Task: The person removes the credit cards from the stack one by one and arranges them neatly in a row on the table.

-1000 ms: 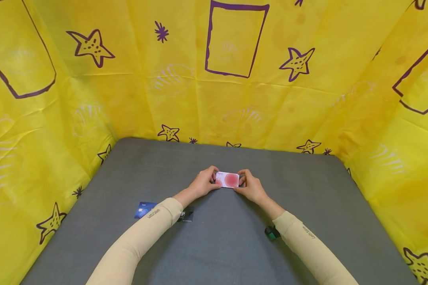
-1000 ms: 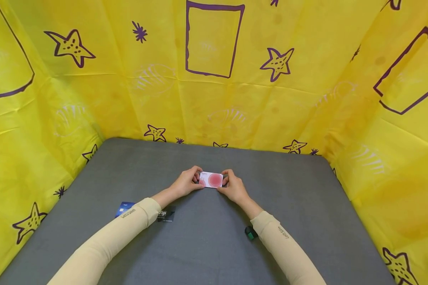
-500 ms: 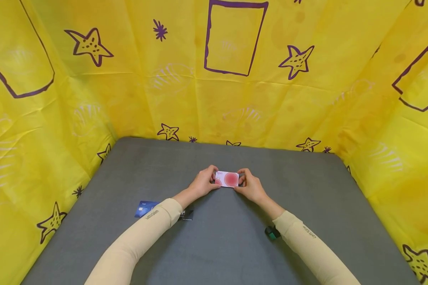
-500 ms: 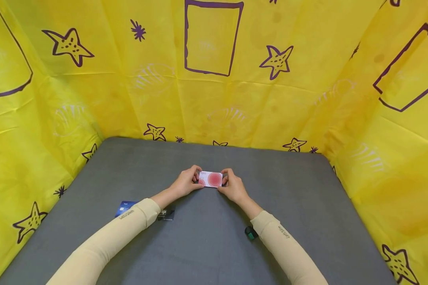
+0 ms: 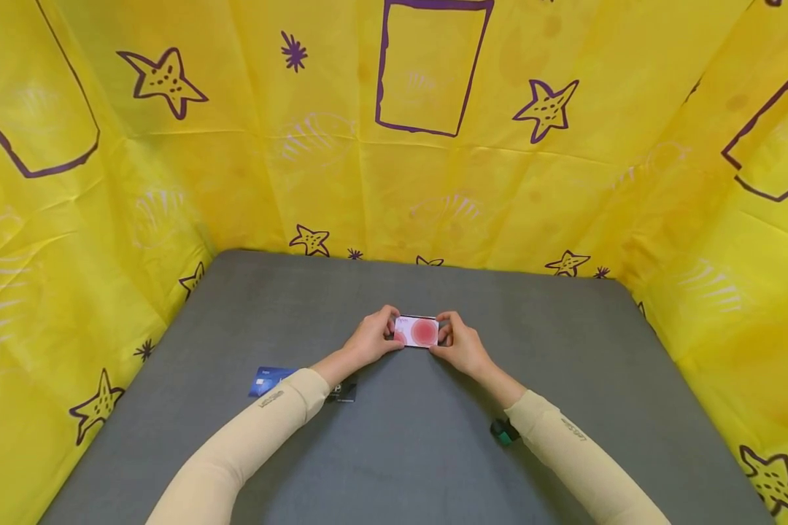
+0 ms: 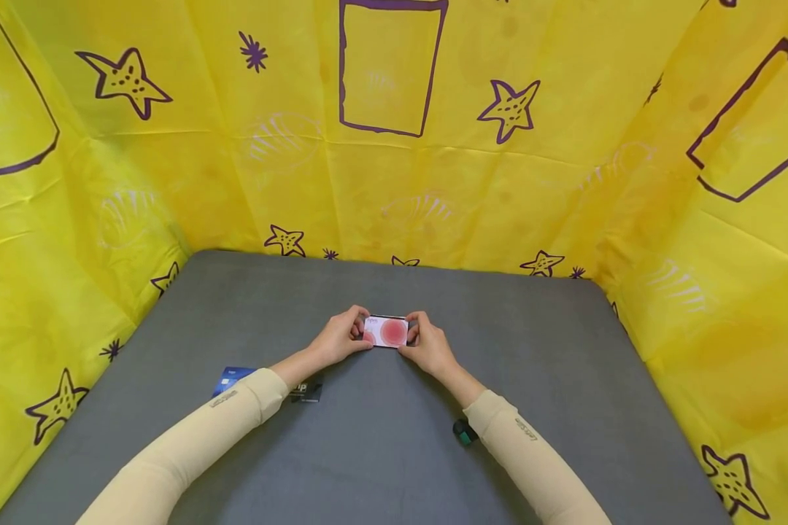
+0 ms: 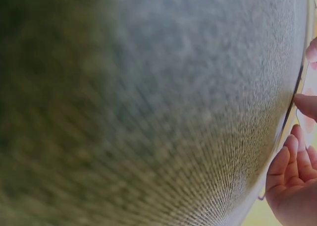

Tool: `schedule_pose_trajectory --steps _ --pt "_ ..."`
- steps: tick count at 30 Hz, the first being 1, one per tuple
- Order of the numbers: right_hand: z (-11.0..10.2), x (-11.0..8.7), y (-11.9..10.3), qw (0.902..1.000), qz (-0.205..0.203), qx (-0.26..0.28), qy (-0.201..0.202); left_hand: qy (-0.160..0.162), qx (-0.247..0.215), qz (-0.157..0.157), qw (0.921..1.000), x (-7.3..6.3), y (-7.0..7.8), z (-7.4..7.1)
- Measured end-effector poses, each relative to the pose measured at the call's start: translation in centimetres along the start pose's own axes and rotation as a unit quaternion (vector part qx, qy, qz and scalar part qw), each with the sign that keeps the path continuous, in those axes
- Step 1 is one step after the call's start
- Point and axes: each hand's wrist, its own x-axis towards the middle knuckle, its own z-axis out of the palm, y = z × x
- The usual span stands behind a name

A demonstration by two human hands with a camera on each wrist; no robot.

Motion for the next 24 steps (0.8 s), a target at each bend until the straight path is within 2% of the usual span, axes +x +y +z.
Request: schedule_pose_trajectory --steps 8,15,24 --pt "0.2 -0.6 -0.4 1.0 -0.007 0.003 -0.004 0.015 0.004 0.023 0.9996 -1.0 -0.2 0.0" --pt "0.4 -1.3 -0.6 0.9997 -0.021 0.004 -0.007 -0.003 0.001 0.01 0.9999 -1.9 0.1 -0.4" --pt "0.8 -2.1 -1.3 0.9996 -0.021 0.006 -0.019 -0.006 0.005 0.027 0.9996 -3.2 0.0 -0.6"
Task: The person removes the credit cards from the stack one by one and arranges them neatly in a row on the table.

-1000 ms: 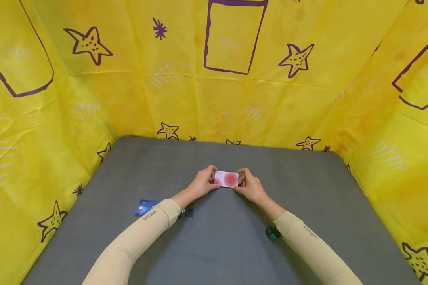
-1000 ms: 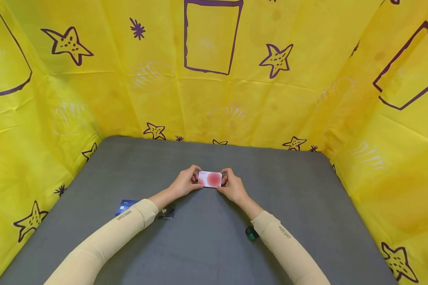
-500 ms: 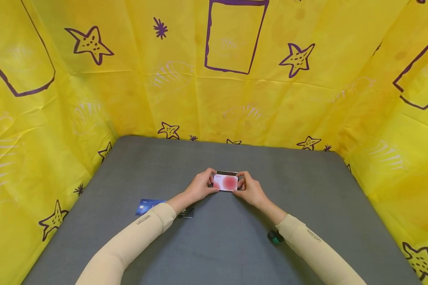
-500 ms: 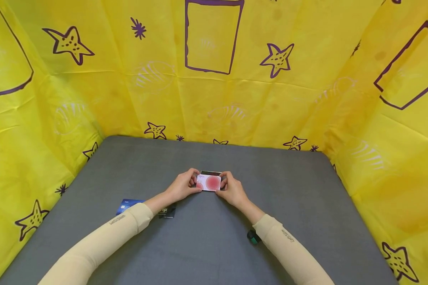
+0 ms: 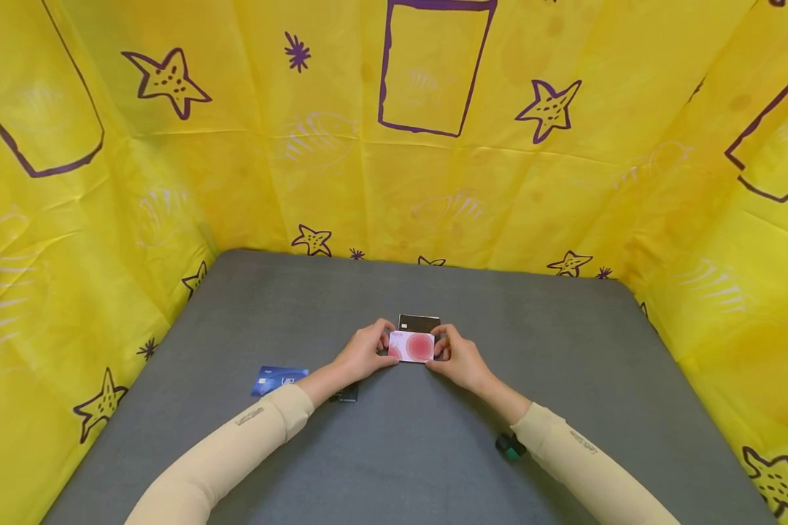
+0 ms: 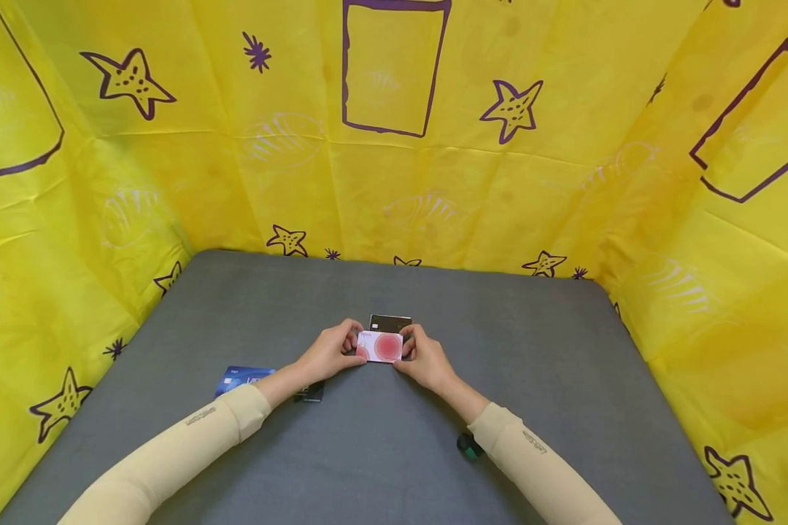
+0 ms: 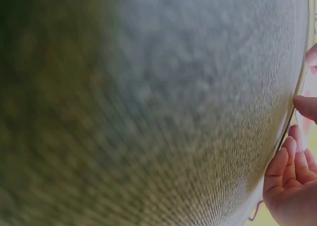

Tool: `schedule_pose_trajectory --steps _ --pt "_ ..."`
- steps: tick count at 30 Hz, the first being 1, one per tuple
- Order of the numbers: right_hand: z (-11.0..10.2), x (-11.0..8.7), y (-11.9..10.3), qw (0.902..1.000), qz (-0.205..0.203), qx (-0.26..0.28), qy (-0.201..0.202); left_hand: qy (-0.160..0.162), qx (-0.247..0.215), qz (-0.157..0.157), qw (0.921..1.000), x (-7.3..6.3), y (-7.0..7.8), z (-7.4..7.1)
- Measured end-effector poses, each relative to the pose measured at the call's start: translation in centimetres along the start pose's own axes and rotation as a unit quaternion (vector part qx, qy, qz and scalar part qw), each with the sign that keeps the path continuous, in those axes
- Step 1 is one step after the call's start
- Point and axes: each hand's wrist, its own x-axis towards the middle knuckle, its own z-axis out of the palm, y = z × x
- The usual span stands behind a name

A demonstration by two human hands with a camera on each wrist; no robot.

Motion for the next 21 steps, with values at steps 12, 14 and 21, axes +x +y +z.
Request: schedule_pose_trajectory --steps 12,14,21 --pt "0.7 -0.7 -0.3 0.9999 0.0 0.001 -0.012 -0.003 0.0 0.001 1.0 -1.5 0.7 -0.5" --pt "0.7 -0.8 -0.4 0.9999 0.0 -0.002 -0.015 -0.003 -0.002 0.003 1.0 -1.7 0.9 -0.6" --pt "0.8 -1.4 -0.7 0.9997 0.0 0.0 -0.023 -0.01 0.005 0.001 0.9999 -2.4 1.1 -0.8"
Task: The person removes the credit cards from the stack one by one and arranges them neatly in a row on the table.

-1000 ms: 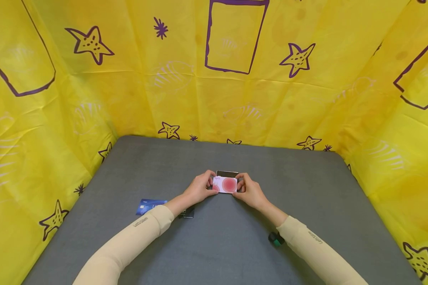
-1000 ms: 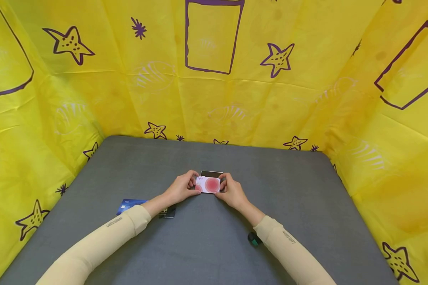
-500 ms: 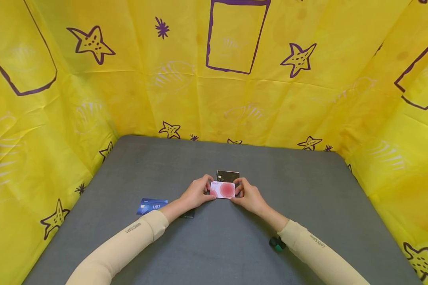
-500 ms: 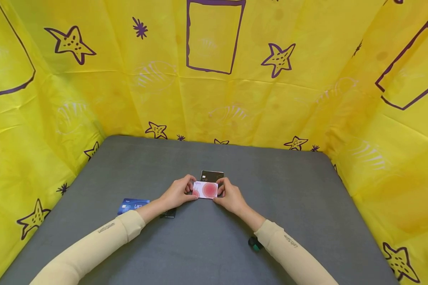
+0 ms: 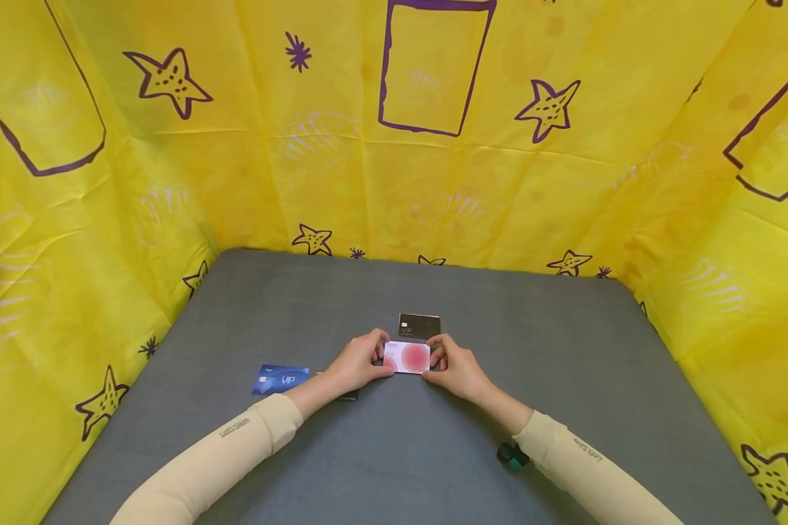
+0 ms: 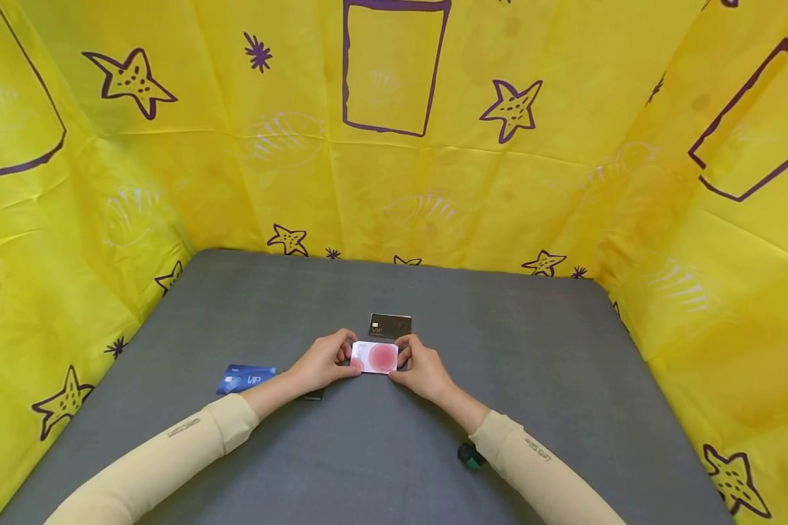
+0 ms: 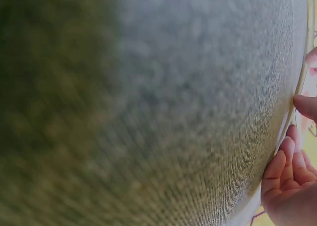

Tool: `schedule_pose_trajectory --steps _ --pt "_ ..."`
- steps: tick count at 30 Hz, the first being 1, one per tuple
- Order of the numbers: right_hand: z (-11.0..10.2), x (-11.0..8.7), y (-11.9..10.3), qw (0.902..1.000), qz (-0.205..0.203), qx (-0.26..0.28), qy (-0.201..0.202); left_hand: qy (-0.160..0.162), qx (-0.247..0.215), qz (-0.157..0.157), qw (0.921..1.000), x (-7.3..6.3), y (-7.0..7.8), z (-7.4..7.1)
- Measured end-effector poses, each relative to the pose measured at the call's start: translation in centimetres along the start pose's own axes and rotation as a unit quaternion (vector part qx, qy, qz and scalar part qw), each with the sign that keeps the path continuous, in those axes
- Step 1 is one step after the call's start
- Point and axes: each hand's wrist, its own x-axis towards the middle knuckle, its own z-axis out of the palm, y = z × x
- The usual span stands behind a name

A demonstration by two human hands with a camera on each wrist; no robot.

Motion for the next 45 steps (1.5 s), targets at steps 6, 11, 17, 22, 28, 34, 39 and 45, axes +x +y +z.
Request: schedule_pose_trajectory --steps 6,11,17,22,28,34,39,45 --pt "0.3 -0.4 -0.1 0.9999 -0.012 -0.002 -0.002 -0.012 0.001 -0.007 0.9999 -0.7 0.0 -0.2" --pt "0.4 -0.8 -0.3 0.9996 -0.028 -0.001 -0.004 -0.011 0.004 -0.003 0.9999 -1.3 -0.1 -0.1" --pt "0.6 -1.0 -0.7 0.9993 -0.035 -0.005 -0.012 -0.013 0.017 -0.014 0.9997 -1.7 -0.2 -0.1" --pt "0.7 -1.2 -1.1 0.9995 -0.018 -0.011 -0.022 -0.017 0.03 -0.003 0.9994 -2.3 0.0 -0.5" --pt "0.9 -1.4 -1.4 0.9993 -0.022 -0.014 -0.027 -0.016 0.039 0.0 0.9991 -2.9 0.0 -0.8" --pt "1.0 -1.6 -1.8 0.9988 -0.031 -0.019 -0.033 -0.017 0.064 -0.006 0.9978 -3.3 0.1 -1.2" --pt "1.1 -1.7 -2.1 0.9983 -0.032 -0.025 -0.042 -0.022 0.086 -0.007 0.996 -3.7 0.0 -1.6" --pt "1.3 -1.9 -2.5 0.9976 -0.034 -0.03 -0.053 -0.029 0.091 -0.023 0.9952 -4.3 0.0 -2.0"
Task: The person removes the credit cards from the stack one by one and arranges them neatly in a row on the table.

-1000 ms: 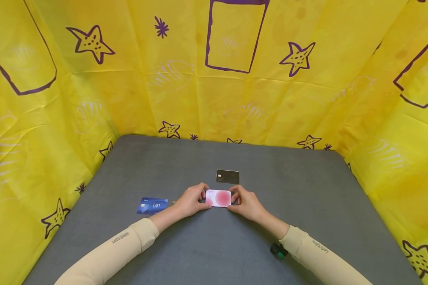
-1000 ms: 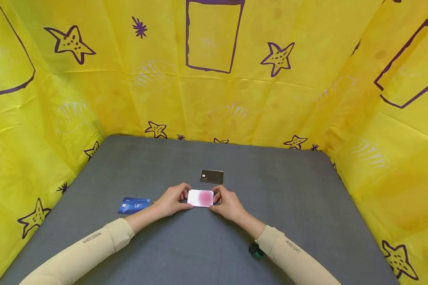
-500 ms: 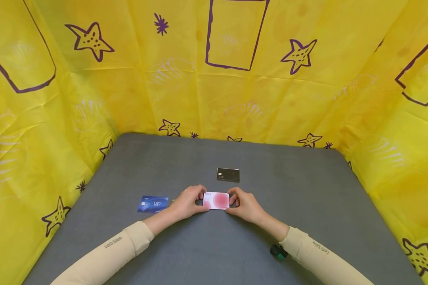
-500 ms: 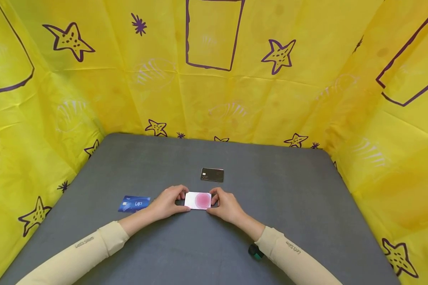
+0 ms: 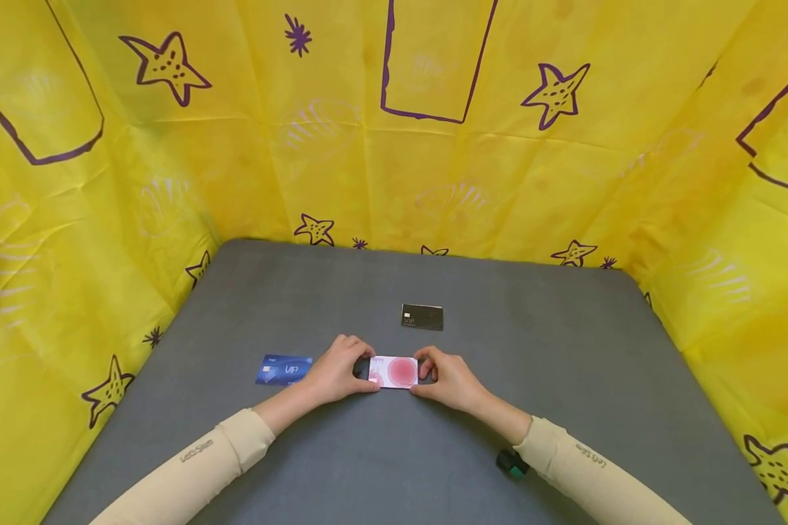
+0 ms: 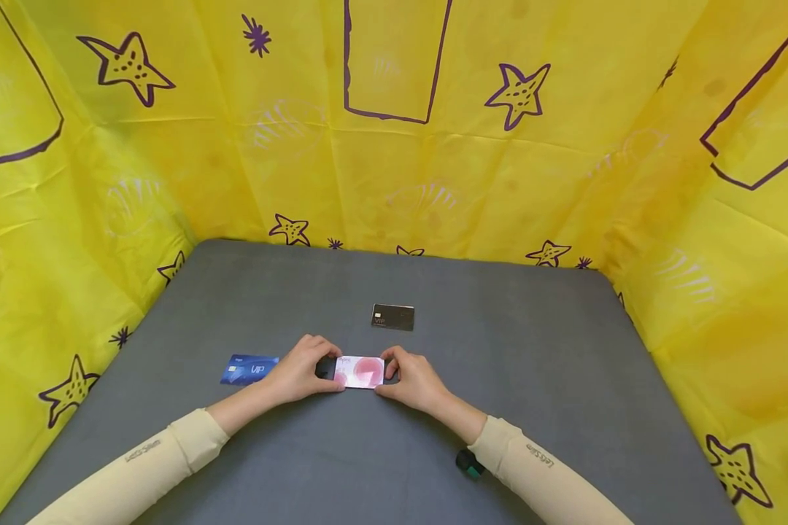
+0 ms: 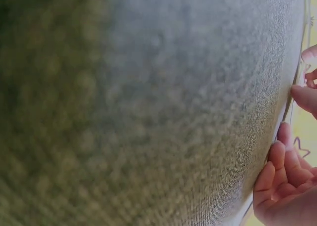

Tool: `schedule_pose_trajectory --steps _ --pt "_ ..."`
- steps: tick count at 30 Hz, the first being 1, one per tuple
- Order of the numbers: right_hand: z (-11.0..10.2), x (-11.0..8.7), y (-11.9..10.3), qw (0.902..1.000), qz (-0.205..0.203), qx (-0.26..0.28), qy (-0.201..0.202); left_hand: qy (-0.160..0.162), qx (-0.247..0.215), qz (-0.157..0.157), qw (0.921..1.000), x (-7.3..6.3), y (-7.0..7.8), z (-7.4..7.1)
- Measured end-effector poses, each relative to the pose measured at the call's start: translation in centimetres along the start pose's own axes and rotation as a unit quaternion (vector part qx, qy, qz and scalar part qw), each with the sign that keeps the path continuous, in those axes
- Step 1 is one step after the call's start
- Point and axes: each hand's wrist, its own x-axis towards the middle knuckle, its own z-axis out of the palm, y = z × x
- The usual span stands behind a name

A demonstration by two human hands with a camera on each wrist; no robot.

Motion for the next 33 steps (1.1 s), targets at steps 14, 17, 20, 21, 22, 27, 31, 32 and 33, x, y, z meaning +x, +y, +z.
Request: schedule_pose_trajectory --steps 14,17,20,21,22,27,31,32,33 --pt "0.29 -0.22 -0.48 0.999 -0.02 -0.038 -0.012 -0.017 -0.005 -0.011 0.9998 -0.77 -0.18 -0.55" --pt "0.41 -0.2 -0.55 0.9986 -0.02 -0.048 -0.014 -0.017 -0.001 -0.008 0.9998 -0.89 -0.32 -0.6" --pt "0.43 -0.18 -0.66 0.9982 -0.014 -0.055 -0.018 -0.016 0.001 -0.003 0.9999 -0.94 -0.52 -0.54" --pt "0.42 -0.18 -0.7 0.9981 -0.012 -0.057 -0.019 -0.015 0.001 -0.003 0.9999 -0.95 -0.58 -0.53" --pt "0.41 -0.18 -0.74 0.998 -0.01 -0.059 -0.02 -0.015 0.0 -0.002 0.9999 -0.95 -0.61 -0.52" --pt "0.34 -0.26 -0.93 0.9979 -0.013 -0.061 -0.016 -0.017 -0.004 -0.003 0.9998 -0.96 -0.74 -0.46" --pt "0.34 -0.26 -0.92 0.998 -0.018 -0.059 -0.014 -0.019 -0.005 -0.004 0.9998 -0.98 -0.81 -0.44" --pt "0.33 -0.24 -0.91 0.9979 -0.02 -0.06 -0.014 -0.02 -0.006 -0.004 0.9998 -0.98 -0.83 -0.45" --pt "0.33 -0.23 -0.89 0.9979 -0.021 -0.06 -0.014 -0.02 -0.008 -0.005 0.9998 -0.98 -0.85 -0.46"
